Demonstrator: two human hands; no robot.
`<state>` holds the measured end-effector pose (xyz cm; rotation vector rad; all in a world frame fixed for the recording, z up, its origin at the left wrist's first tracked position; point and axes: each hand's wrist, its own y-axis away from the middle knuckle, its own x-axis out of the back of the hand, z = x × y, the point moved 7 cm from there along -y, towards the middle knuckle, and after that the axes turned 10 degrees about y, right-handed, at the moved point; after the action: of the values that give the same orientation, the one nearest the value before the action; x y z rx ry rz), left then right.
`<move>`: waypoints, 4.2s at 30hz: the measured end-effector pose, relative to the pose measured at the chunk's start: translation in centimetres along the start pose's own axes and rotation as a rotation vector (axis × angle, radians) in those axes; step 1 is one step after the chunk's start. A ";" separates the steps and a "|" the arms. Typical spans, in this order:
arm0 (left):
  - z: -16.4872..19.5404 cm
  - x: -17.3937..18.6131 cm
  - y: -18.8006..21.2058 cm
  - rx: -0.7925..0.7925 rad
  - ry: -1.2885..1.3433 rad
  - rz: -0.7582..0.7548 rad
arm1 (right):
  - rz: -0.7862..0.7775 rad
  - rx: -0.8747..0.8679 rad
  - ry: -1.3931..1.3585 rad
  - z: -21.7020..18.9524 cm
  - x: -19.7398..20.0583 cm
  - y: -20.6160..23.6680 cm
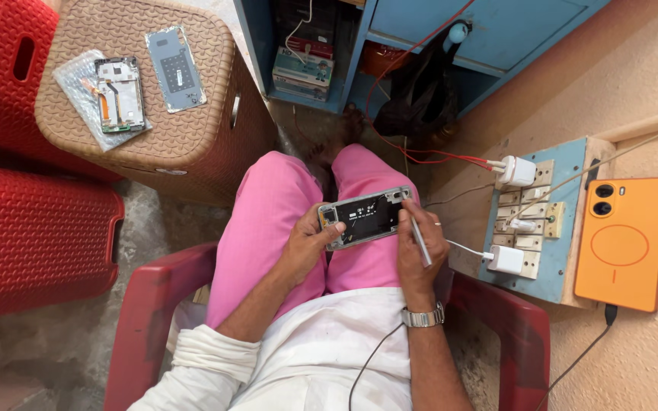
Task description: The person cleans the interior of a disassembled smartphone with a brush, then uses a metal spudger to pry and adjust internal components. The phone is held on the lap while connected to a power source.
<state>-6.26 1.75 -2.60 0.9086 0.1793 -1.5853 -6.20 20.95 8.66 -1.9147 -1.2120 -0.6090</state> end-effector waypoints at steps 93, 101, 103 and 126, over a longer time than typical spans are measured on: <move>-3.5 -7.2 -5.8 0.095 0.100 -0.121 | -0.110 0.188 -0.066 -0.8 2.3 -2.4; -4.1 -7.0 -6.4 0.087 0.120 -0.084 | -0.100 0.183 0.006 -0.6 1.5 -2.7; -4.2 -7.0 -6.5 0.084 0.125 -0.080 | -0.081 0.177 0.023 -0.6 1.5 -2.8; -3.0 -6.3 -7.1 -0.007 -0.019 -0.030 | -0.023 0.195 0.087 -1.8 1.4 -3.3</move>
<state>-11.62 10.18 -3.27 0.8895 0.1859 -1.6199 -8.61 21.02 11.92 -1.6972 -1.1937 -0.5585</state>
